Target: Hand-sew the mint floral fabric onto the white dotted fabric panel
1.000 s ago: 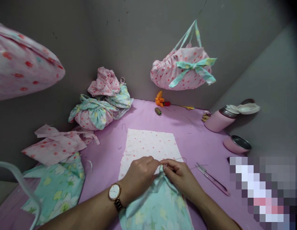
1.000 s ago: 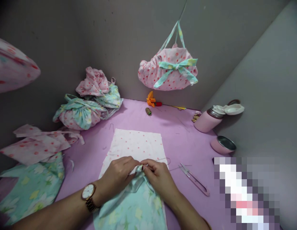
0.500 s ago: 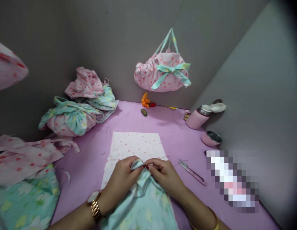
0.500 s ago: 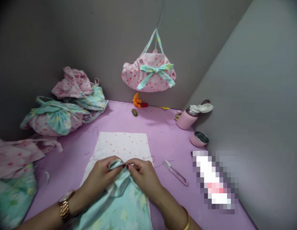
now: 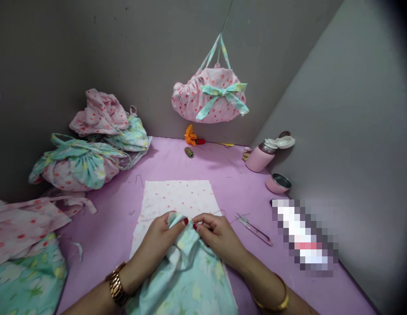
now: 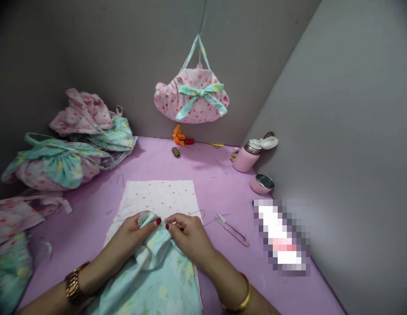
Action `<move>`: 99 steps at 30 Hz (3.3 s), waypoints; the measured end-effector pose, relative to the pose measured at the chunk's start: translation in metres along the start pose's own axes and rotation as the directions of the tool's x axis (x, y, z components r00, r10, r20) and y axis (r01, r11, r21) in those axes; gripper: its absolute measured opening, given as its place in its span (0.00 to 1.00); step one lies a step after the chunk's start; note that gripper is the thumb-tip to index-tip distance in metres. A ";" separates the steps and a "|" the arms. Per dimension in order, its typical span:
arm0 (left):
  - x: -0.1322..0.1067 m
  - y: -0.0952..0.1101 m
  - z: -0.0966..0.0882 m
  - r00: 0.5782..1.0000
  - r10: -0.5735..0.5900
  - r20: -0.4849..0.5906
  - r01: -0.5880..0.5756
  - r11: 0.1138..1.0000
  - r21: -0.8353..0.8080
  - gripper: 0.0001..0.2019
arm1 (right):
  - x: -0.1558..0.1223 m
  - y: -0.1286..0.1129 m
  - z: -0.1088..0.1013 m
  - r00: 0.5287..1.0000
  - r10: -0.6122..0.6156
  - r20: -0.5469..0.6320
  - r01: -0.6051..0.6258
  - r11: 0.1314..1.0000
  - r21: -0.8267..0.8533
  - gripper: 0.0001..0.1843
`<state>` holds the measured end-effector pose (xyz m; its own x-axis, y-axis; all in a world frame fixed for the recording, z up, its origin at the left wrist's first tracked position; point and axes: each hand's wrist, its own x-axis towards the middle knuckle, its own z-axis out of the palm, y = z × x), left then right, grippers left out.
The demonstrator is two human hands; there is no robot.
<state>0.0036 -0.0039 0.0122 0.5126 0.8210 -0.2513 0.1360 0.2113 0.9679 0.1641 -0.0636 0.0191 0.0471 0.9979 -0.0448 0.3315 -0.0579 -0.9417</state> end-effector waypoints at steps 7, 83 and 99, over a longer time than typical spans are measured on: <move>-0.005 0.006 0.003 0.990 -0.082 0.111 0.108 0.962 -0.252 0.12 | 0.001 0.000 0.003 0.997 0.060 0.044 -0.067 0.985 0.159 0.09; -0.008 0.009 0.008 0.968 -0.172 0.185 0.207 0.959 -0.194 0.11 | 0.017 0.013 -0.099 0.689 0.319 -0.650 0.430 0.542 0.722 0.10; -0.006 0.007 0.008 0.976 -0.143 0.164 0.170 0.971 -0.167 0.13 | 0.011 0.008 -0.092 0.397 -0.197 -0.896 0.501 0.865 0.031 0.04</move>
<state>0.0081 -0.0116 0.0202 0.6200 0.6843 -0.3838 0.0772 0.4336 0.8978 0.2541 -0.0561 0.0417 0.7978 0.3812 0.4671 0.2807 0.4507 -0.8474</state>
